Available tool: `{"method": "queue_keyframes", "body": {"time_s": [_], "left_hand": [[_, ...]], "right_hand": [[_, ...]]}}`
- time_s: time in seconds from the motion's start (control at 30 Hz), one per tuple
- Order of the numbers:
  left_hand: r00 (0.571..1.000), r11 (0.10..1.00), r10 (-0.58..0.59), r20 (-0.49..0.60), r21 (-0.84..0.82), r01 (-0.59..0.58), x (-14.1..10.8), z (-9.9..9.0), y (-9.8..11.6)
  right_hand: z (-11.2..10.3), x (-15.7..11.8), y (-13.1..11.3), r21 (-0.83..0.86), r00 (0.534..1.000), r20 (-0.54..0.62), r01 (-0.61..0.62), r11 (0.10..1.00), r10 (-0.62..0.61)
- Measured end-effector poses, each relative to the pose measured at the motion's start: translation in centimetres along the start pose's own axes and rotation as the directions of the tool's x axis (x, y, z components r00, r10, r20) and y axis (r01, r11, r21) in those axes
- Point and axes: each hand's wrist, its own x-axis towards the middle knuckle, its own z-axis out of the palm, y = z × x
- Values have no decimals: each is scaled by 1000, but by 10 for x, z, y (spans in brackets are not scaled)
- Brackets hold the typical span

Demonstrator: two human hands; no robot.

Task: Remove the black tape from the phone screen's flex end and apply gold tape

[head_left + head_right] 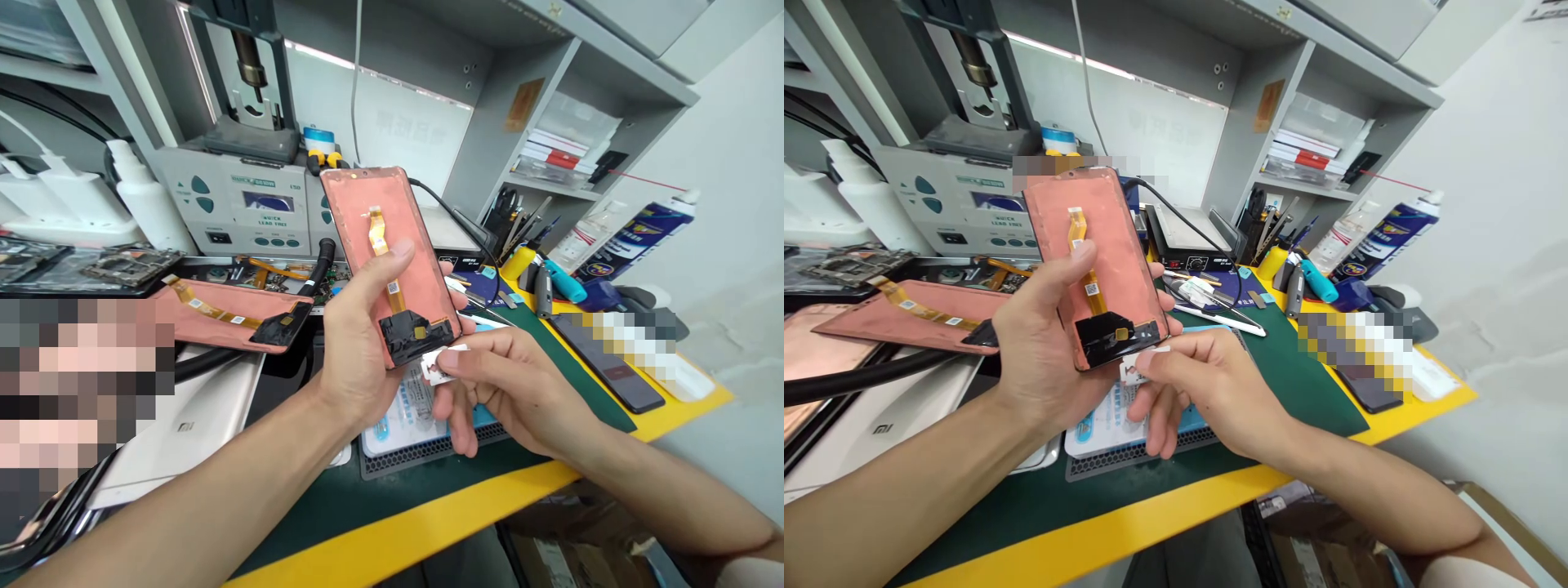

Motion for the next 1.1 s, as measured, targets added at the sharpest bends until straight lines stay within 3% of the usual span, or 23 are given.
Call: {"method": "queue_keyframes", "body": {"time_s": [0.47,0.7,1.1], "left_hand": [[1000,998,10,-25,60,-9,-2,1,-1],[1000,1000,6,7,26,-6,-2,0,-1],[999,1000,-27,-44,-3,27,-2,3,0]], "right_hand": [[-1,0,1,-3,1000,10,12,1000,-12],[-2,0,3,-26,1000,13,21,999,-21],[0,0,3,-7,1000,7,1,1000,-1]]}}
